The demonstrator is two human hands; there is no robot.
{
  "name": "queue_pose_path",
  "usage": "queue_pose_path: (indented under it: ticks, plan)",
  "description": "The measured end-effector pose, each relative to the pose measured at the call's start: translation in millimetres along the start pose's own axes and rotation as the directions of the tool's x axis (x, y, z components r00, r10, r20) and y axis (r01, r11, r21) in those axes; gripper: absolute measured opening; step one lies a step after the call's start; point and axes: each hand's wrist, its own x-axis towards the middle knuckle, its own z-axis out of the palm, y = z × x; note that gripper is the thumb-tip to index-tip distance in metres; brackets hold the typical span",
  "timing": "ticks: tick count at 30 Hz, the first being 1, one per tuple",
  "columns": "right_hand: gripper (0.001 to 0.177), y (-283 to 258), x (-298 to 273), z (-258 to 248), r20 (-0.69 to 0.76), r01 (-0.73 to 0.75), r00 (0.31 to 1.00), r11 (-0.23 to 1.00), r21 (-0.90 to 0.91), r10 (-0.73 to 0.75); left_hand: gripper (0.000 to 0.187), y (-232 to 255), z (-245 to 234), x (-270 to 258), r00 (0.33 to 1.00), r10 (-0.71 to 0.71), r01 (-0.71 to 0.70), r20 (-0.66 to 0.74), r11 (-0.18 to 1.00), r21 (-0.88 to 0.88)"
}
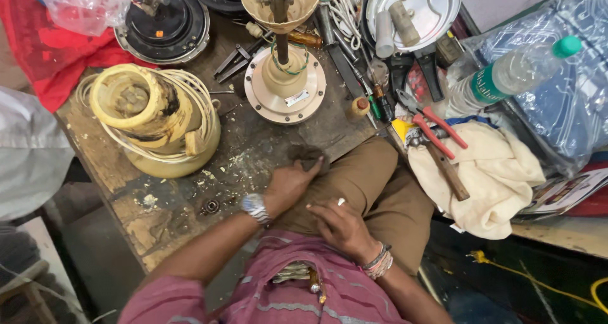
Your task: The person sits on the floor and works on a disassembled electrical appliance, likely a mixer or grinder. They use a screwdriver to adjust internal components and wires, then wipe the base with a cloth. Another person briefly assists by handing over a plastic bag containing parts.
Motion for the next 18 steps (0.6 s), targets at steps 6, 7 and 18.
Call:
queue_pose_path:
  ticks: [6, 7, 18]
  plan:
    - [0.035, 7.8, -7.4, 1.6, 0.078, -0.033, 0.996, 0.999, -0.036, 0.036, 0.016, -61.5, -40.8, -19.9, 0.905, -0.253, 0.178, 0.342, 0.955, 0.236]
    - [0.036, 5.6, -7.1, 1.6, 0.077, -0.027, 0.997, 0.999, -0.046, 0.030, 0.013, -63.5, -47.5, -18.6, 0.960, -0.167, 0.124, 0.225, 0.973, 0.195]
    - [0.036, 6.3, -11.5, 3.0, 0.131, -0.009, 0.991, 0.999, -0.050, 0.016, 0.043, -13.6, 32.3, 46.6, 0.989, -0.150, 0.151, -0.020, 0.976, 0.156]
